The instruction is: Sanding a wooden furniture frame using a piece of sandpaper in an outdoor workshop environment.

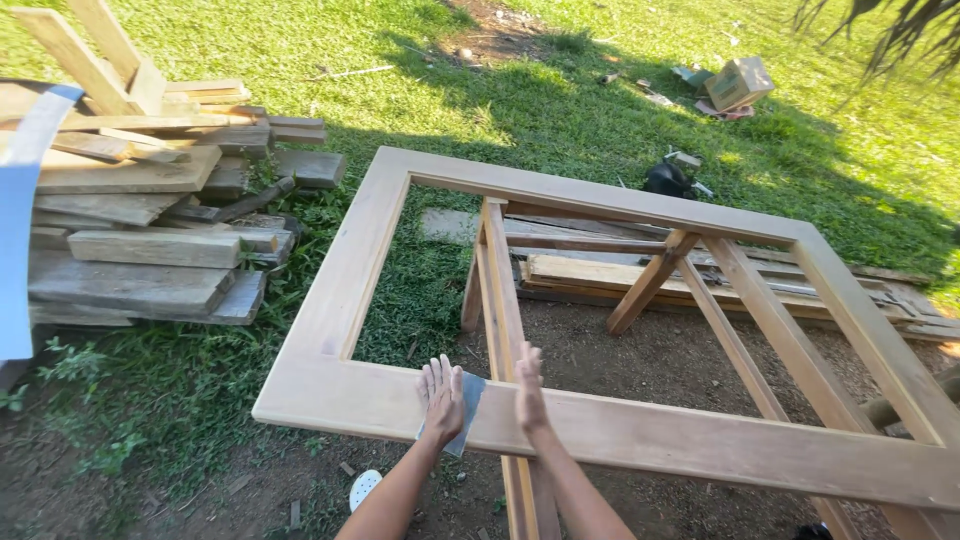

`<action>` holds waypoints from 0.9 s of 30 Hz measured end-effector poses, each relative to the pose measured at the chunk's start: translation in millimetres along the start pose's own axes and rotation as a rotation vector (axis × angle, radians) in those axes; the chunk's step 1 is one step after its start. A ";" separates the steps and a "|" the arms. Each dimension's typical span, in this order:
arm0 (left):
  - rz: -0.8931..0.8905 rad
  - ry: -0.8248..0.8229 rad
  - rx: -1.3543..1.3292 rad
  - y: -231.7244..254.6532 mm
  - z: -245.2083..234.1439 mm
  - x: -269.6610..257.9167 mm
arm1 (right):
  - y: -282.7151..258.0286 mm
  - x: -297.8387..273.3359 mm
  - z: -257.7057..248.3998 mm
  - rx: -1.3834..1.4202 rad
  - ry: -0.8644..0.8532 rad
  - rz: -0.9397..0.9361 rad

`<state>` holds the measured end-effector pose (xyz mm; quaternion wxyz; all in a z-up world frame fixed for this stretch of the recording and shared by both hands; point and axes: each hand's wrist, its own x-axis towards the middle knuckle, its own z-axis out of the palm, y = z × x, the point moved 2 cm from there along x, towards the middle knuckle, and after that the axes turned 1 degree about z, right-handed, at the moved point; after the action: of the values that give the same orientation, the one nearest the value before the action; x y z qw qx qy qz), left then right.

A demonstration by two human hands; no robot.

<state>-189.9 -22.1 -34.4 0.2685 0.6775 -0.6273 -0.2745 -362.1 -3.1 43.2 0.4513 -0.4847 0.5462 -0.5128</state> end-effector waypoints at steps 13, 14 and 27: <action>0.145 0.102 -0.313 -64.3 -107.2 -26.3 | 16.6 -43.4 104.2 -1.299 -0.286 -0.280; 0.067 0.082 0.072 -64.5 -121.7 -30.3 | 11.8 -44.2 102.2 -1.310 -0.319 -0.266; 0.085 0.011 0.665 -95.5 -140.9 -24.7 | 72.7 -49.2 -141.5 -1.590 -0.167 -0.067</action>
<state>-24.5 11.8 -1.8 0.0473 0.7025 -0.7090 -0.0396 -501.0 63.4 -20.2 -0.0056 -0.7143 0.6977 0.0546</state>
